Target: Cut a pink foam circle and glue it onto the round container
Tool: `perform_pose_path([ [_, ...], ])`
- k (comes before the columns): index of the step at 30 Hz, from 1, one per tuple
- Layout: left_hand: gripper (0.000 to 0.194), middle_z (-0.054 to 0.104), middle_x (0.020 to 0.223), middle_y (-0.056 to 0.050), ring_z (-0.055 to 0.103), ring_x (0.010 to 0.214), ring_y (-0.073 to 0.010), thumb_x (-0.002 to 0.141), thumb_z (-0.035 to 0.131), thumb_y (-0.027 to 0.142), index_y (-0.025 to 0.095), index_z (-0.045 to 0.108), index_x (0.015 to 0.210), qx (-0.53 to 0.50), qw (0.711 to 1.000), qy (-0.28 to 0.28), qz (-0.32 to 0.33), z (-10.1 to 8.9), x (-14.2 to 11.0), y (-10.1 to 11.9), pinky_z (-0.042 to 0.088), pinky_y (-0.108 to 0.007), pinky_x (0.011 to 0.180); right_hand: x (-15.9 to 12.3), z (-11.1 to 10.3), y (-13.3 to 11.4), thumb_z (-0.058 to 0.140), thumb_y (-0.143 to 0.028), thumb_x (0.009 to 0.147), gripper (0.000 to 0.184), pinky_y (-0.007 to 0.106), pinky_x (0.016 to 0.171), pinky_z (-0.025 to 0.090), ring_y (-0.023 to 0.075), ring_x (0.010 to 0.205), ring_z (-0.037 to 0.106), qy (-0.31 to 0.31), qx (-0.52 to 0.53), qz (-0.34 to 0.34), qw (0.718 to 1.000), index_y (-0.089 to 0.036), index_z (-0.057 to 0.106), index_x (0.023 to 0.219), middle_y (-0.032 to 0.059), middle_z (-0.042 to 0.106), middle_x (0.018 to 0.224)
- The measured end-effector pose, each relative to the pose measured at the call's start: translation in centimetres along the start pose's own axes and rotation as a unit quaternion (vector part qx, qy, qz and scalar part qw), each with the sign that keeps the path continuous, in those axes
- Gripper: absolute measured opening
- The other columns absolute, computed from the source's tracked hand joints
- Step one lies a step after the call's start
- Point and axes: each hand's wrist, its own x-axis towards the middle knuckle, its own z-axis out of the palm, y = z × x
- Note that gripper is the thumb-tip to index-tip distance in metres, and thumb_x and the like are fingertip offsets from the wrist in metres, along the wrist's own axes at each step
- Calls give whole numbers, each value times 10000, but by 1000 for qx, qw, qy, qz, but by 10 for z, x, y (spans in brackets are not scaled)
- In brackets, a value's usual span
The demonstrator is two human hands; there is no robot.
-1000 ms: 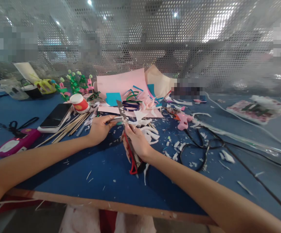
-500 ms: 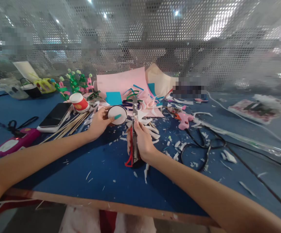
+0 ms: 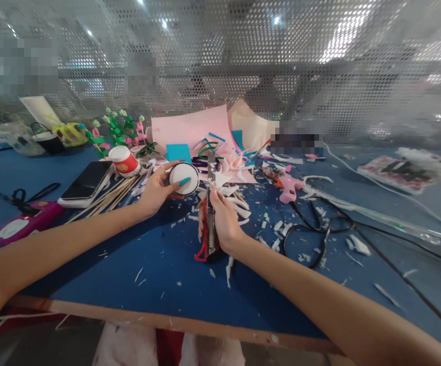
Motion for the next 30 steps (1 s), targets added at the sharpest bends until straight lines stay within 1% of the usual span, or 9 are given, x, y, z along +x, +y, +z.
perform_pose_path([
  [5, 720, 568, 1270, -133, 646, 975, -268, 598, 773, 254, 193, 466, 1246, 21, 1000, -13, 16, -2, 1, -3, 620, -315, 586, -1, 0, -2, 539, -567, 810, 350, 246, 237, 347, 108, 246, 375, -9, 5, -3, 1000, -237, 463, 721, -65, 464, 384],
  [9, 799, 523, 1335, -134, 615, 1056, -283, 568, 797, 248, 200, 439, 1282, 25, 999, -23, 35, 0, 1, -3, 624, -326, 650, 1, 1, -5, 546, -578, 806, 360, 233, 241, 344, 107, 258, 383, 19, 18, -11, 1000, -225, 475, 825, -82, 448, 392],
  [14, 700, 509, 1352, -125, 587, 1110, -285, 675, 735, 327, 210, 425, 1291, 4, 999, -24, 33, 0, 1, -2, 623, -326, 680, 1, 3, -6, 535, -514, 826, 319, 229, 253, 356, 106, 268, 388, 57, 28, 0, 998, -216, 487, 927, -86, 457, 415],
  [16, 656, 496, 1362, -117, 573, 1133, -286, 713, 702, 360, 222, 417, 1287, -2, 999, -32, 32, -1, 2, -4, 621, -345, 706, 0, 3, -6, 507, -486, 843, 301, 230, 250, 355, 111, 270, 385, 54, 23, 3, 998, -217, 494, 977, -89, 450, 413],
  [19, 669, 485, 1368, -124, 545, 1172, -294, 710, 701, 387, 216, 406, 1286, 11, 998, -41, 53, -2, 4, -7, 607, -377, 757, 0, 2, -6, 503, -479, 841, 324, 234, 249, 360, 112, 270, 383, 33, 20, 0, 999, -220, 499, 1035, -92, 446, 415],
  [21, 710, 487, 1365, -138, 507, 1218, -295, 673, 732, 380, 189, 417, 1280, 41, 995, -43, 81, -2, 5, -9, 568, -403, 860, 0, 1, -5, 517, -489, 828, 338, 236, 247, 358, 111, 269, 385, 17, 25, -2, 1000, -229, 500, 1043, -93, 450, 423],
  [24, 833, 432, 1409, -173, 420, 1303, -302, 568, 803, 314, 145, 426, 1291, 94, 988, -55, 112, -3, 6, -12, 449, -425, 1022, 0, 1, -3, 559, -491, 796, 317, 245, 239, 359, 116, 263, 389, 9, 25, -15, 1000, -244, 495, 984, -91, 463, 422],
  [26, 915, 399, 1427, -188, 397, 1319, -307, 519, 823, 269, 131, 408, 1323, 128, 982, -72, 118, -3, 6, -12, 395, -438, 1064, -1, 1, -3, 588, -475, 779, 312, 254, 239, 374, 121, 260, 393, 11, 12, -35, 999, -251, 487, 971, -91, 477, 420],
  [30, 929, 463, 1355, -163, 414, 1294, -298, 548, 807, 245, 162, 390, 1374, 218, 958, -113, 148, -6, 4, -11, 310, -472, 1107, -3, 3, -3, 624, -473, 766, 321, 254, 246, 394, 123, 257, 405, 18, -19, -53, 998, -257, 479, 954, -97, 487, 416],
])
